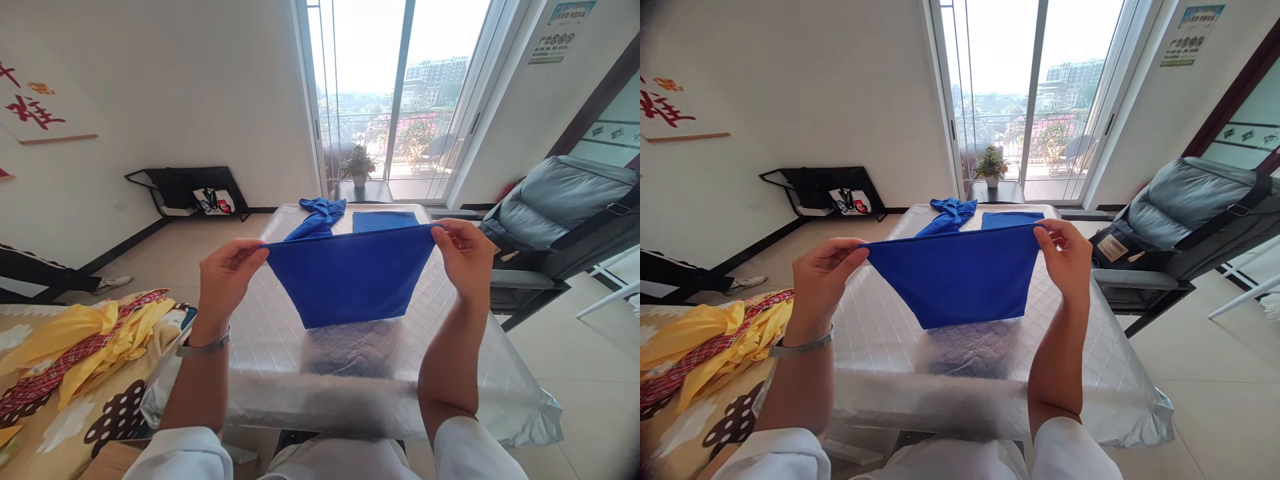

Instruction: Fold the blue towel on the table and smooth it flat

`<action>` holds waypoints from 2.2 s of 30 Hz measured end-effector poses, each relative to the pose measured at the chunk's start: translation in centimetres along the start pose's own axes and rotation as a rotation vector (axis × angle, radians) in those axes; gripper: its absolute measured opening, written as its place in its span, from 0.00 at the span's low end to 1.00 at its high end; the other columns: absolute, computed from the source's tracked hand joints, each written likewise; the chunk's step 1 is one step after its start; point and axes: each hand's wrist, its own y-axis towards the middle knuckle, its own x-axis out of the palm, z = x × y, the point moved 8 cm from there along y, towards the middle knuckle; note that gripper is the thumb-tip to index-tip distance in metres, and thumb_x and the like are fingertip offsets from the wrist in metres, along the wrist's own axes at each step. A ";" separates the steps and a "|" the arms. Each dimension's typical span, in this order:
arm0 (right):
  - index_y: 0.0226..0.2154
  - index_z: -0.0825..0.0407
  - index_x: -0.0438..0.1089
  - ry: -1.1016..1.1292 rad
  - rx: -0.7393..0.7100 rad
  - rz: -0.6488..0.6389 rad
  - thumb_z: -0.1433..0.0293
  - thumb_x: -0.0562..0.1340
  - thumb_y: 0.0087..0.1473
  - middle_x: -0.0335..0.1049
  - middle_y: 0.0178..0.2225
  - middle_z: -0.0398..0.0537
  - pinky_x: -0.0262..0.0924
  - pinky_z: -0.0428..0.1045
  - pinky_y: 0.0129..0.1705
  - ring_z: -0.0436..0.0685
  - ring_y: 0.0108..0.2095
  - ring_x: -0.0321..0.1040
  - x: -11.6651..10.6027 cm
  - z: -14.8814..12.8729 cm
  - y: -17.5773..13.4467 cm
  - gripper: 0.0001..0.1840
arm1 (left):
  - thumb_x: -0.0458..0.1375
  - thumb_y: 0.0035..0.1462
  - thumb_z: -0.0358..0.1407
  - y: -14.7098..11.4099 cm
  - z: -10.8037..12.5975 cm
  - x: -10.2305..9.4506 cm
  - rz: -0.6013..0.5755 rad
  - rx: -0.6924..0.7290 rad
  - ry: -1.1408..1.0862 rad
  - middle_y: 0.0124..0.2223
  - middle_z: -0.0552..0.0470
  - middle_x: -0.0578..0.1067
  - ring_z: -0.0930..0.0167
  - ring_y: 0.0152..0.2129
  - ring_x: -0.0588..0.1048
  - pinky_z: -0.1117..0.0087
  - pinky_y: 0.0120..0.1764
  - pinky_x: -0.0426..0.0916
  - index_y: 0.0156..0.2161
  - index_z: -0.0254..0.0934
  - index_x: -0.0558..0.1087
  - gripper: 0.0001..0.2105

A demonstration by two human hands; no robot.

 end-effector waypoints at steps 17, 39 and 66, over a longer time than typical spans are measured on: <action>0.41 0.49 0.76 0.033 0.054 0.433 0.53 0.67 0.60 0.75 0.39 0.50 0.68 0.52 0.23 0.52 0.20 0.70 -3.5 0.0 -0.2 0.17 | 0.70 0.47 0.41 -2.6 5.2 7.5 -0.341 -0.103 -0.373 0.30 0.53 0.75 0.71 0.25 0.72 0.70 0.27 0.68 0.29 0.40 0.75 0.10; 0.44 0.48 0.79 -0.230 -0.177 -1.290 0.69 0.61 0.67 0.78 0.46 0.48 0.71 0.49 0.46 0.56 0.43 0.77 21.7 5.0 -18.2 0.09 | 0.57 0.55 0.52 -16.7 -18.8 0.3 -0.260 -0.581 0.483 0.31 0.48 0.81 0.60 0.32 0.80 0.62 0.41 0.70 0.31 0.42 0.72 0.15; 0.49 0.41 0.78 -0.374 -0.010 -0.814 0.63 0.57 0.70 0.79 0.49 0.50 0.75 0.60 0.52 0.64 0.49 0.77 2.9 8.0 -23.9 0.14 | 0.69 0.48 0.44 -16.4 -17.8 0.2 -0.104 -0.642 -0.119 0.43 0.45 0.84 0.63 0.40 0.82 0.60 0.50 0.76 0.45 0.35 0.81 0.20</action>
